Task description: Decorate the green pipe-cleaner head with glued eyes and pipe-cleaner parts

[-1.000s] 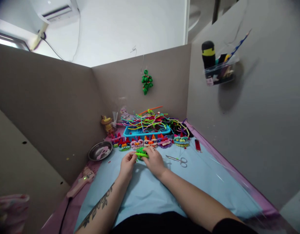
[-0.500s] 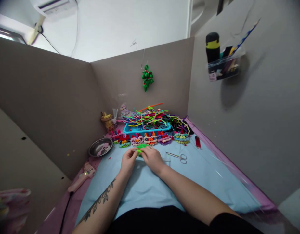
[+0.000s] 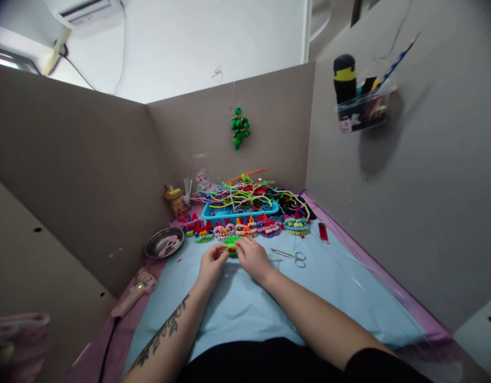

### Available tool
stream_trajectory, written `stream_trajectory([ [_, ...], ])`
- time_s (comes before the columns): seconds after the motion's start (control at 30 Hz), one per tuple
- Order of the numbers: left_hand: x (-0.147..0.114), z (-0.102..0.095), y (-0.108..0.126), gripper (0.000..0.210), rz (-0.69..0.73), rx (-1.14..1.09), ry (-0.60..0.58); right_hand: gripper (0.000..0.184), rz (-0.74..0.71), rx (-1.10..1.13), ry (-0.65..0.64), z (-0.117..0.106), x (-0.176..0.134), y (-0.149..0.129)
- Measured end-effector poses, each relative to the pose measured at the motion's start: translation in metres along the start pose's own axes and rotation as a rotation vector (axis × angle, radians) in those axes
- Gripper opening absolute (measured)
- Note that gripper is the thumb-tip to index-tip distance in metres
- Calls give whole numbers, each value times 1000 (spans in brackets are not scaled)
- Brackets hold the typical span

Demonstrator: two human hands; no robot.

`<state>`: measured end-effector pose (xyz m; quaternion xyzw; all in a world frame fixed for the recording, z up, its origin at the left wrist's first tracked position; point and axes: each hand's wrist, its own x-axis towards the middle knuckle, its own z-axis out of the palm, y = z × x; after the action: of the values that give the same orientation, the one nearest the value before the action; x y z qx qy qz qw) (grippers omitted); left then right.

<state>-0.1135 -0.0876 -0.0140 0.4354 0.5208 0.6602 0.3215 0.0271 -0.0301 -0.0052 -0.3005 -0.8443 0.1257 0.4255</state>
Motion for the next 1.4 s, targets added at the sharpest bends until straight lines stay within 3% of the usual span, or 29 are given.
stream_trajectory([
  [0.27, 0, 2, 4, 31, -161, -188, -6, 12, 3, 5, 34, 1, -1, 2],
  [0.47, -1, 1, 4, 30, -237, -196, -23, 8, 10, 0, 34, 0, 0, 0],
  [0.8, -1, 2, 6, 28, -222, -173, -30, 3, 20, 6, 24, -1, -1, -1],
  [1.17, -3, 5, 10, 33, -210, -186, -37, 12, 16, -23, 29, -2, -1, -5],
  [1.4, -2, 4, 8, 21, -103, -80, 10, 11, -19, -62, 15, -1, -3, -11],
])
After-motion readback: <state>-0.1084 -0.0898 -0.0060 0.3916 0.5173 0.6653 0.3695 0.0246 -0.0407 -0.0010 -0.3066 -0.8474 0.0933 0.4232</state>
